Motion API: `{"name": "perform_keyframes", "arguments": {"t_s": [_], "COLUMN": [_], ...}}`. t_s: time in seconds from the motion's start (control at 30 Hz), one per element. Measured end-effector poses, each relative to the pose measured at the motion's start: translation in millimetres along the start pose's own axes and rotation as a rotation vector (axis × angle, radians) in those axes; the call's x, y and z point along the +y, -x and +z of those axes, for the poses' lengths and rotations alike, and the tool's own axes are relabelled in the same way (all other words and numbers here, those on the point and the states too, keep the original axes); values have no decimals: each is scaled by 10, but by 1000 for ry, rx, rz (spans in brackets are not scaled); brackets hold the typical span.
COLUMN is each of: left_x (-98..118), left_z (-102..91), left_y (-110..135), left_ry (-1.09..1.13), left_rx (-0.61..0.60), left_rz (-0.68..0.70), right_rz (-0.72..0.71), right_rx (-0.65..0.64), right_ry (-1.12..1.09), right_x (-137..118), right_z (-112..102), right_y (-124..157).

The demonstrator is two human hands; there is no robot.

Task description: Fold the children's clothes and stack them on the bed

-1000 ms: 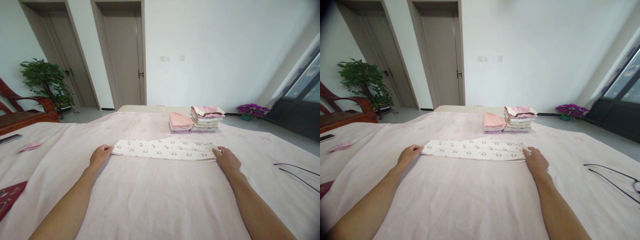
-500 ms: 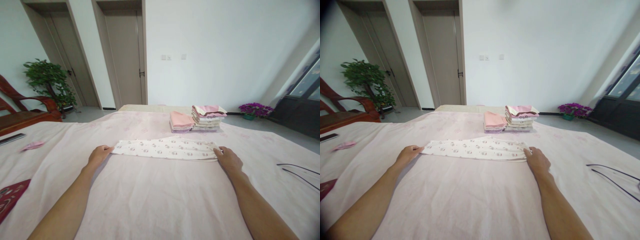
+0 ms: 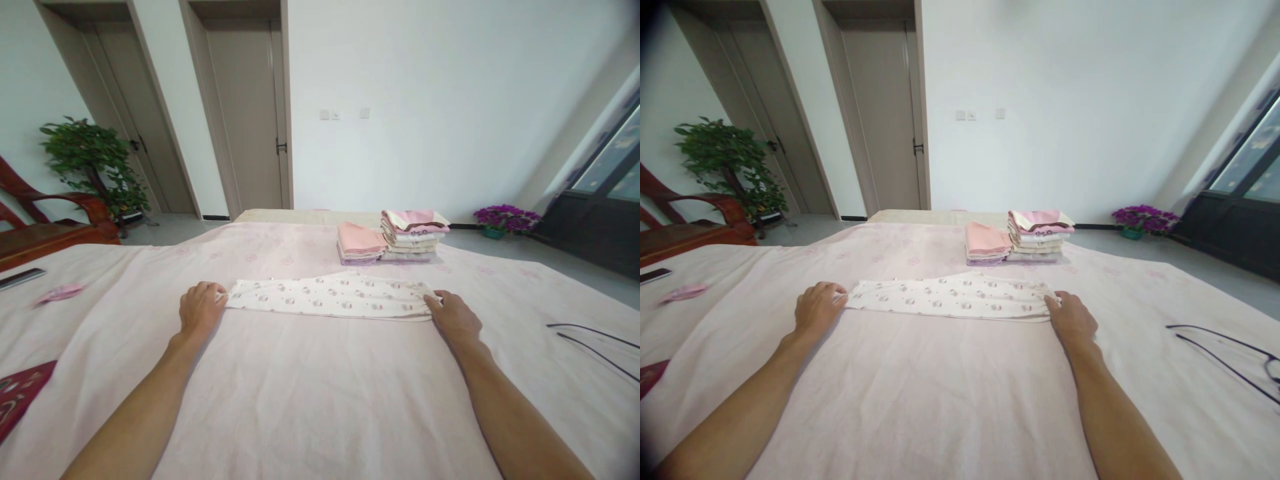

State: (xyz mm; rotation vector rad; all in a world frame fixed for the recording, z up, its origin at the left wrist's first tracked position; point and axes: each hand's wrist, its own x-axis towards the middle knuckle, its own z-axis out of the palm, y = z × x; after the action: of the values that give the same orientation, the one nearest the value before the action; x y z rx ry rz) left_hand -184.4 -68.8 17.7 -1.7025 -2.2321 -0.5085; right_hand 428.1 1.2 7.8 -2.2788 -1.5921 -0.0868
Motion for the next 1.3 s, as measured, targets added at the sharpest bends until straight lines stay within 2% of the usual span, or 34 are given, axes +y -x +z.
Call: {"name": "perform_keyframes", "arguments": {"t_s": [0.03,0.1,0.17,0.2,0.27,0.33,0.5,0.63,0.73,0.87,0.97,1.03,1.17,1.3], "left_x": [57,199,358,433,555,624,618,622,754,1148,1472,1610,1646,1559], "left_z": [2,23,64,87,129,153,144,102,19,-98,-94,-57,-16,-26], "left_y": [8,20,36,46,68,86,86,92,122,186,250,294,356,377], "left_ry": [65,225,343,371,384,364,334,357,369,437,480,473,489,689], "left_rx": [49,66,-8,-62,-180,-273,-401,-412,-341,-275,-314,-371,-483,-519], "left_rz": [94,300,447,488,530,553,561,519,519,684,809,841,850,780], "right_rz": [-30,-130,-282,-376,-576,-750,-1001,-1052,-1007,-1028,-1108,-1138,-1133,-1081], "right_rx": [54,196,315,335,297,200,-57,-136,-124,-108,-131,-154,-191,-158], "right_ry": [35,106,126,109,36,-57,-290,-351,-393,-423,-373,-329,-342,-418], "right_x": [-18,-75,-163,-220,-359,-524,-905,-995,-1012,-1201,-1421,-1518,-1512,-1405], "right_z": [-16,-59,-104,-119,-127,-102,-31,-26,-21,-37,-66,-80,-75,-18], "right_y": [23,80,144,177,244,319,534,606,608,704,861,950,980,897]}}
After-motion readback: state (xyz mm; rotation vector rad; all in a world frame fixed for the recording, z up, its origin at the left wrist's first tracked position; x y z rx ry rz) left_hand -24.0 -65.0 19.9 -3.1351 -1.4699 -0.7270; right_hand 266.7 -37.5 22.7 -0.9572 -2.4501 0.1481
